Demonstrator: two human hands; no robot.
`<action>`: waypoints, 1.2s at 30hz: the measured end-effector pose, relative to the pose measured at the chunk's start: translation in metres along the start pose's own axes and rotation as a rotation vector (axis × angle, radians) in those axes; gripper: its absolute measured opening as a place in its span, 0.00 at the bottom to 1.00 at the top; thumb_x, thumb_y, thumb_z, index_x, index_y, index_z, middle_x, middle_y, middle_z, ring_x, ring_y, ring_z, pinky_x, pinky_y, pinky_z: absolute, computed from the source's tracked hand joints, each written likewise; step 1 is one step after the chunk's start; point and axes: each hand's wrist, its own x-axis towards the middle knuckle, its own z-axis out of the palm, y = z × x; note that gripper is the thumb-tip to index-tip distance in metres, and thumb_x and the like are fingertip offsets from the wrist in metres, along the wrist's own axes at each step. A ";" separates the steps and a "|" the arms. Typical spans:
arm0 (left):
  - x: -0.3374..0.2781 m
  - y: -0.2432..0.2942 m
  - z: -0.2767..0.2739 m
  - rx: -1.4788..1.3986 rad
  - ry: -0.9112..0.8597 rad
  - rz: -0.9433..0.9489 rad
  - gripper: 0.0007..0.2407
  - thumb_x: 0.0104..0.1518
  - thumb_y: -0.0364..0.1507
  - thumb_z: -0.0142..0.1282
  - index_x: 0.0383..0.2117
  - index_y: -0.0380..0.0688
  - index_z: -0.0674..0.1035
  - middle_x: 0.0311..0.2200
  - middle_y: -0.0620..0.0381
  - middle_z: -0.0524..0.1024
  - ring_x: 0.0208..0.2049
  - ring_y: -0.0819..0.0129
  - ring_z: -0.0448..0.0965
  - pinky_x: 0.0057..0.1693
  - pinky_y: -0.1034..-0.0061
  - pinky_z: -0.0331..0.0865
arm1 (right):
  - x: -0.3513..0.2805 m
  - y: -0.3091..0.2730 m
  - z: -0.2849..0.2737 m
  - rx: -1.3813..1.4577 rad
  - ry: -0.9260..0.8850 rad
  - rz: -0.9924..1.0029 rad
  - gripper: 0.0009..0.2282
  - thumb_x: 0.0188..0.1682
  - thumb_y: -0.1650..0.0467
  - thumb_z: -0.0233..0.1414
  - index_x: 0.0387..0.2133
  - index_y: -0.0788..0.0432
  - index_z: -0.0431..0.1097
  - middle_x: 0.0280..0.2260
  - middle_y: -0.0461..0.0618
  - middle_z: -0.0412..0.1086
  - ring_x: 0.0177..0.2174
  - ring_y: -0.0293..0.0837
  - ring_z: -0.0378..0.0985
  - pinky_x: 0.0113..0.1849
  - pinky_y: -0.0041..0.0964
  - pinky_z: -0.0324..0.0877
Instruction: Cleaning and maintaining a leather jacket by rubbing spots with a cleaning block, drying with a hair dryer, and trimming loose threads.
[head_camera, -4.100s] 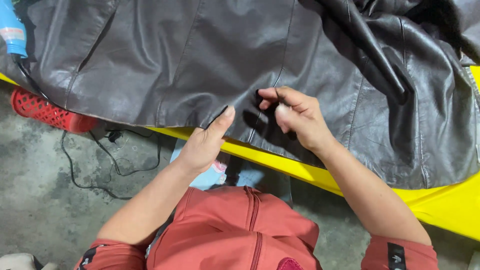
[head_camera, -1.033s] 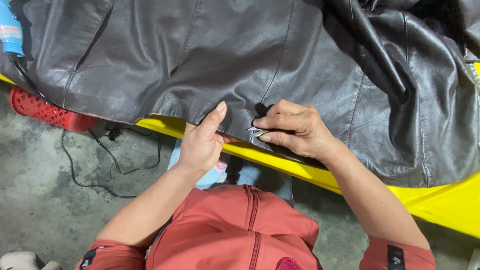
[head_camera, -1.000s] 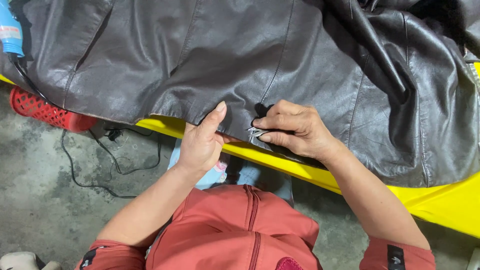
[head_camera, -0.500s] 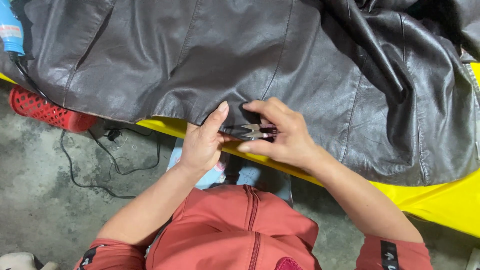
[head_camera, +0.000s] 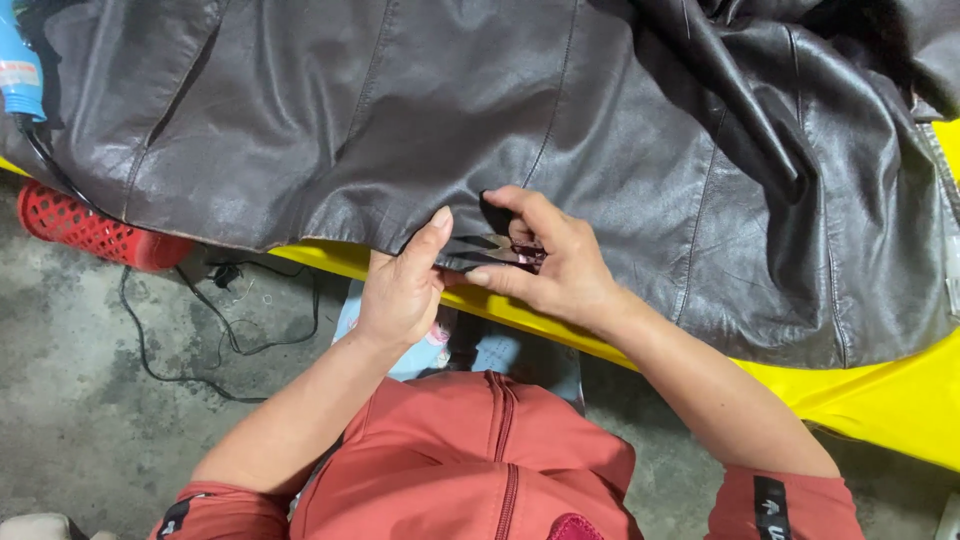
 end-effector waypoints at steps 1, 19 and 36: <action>-0.004 0.009 0.009 0.000 -0.001 0.001 0.08 0.65 0.29 0.55 0.48 0.48 0.75 0.42 0.46 0.82 0.43 0.50 0.85 0.46 0.53 0.84 | 0.001 0.003 -0.002 0.000 0.001 -0.001 0.31 0.37 0.67 0.73 0.55 0.57 0.70 0.21 0.47 0.67 0.21 0.39 0.67 0.26 0.31 0.64; -0.016 -0.020 0.012 -0.075 0.246 -0.242 0.12 0.57 0.24 0.64 0.48 0.43 0.81 0.44 0.56 0.81 0.48 0.63 0.79 0.60 0.57 0.73 | 0.007 0.031 -0.039 0.501 0.001 0.263 0.17 0.48 0.74 0.60 0.51 0.64 0.72 0.27 0.45 0.68 0.24 0.27 0.69 0.25 0.19 0.65; -0.014 0.001 0.017 -0.204 0.155 -0.322 0.13 0.60 0.28 0.60 0.51 0.48 0.79 0.52 0.56 0.77 0.55 0.59 0.77 0.65 0.65 0.67 | 0.003 0.024 -0.046 0.071 -0.058 -0.104 0.13 0.47 0.72 0.64 0.46 0.61 0.78 0.34 0.52 0.72 0.33 0.42 0.75 0.38 0.37 0.68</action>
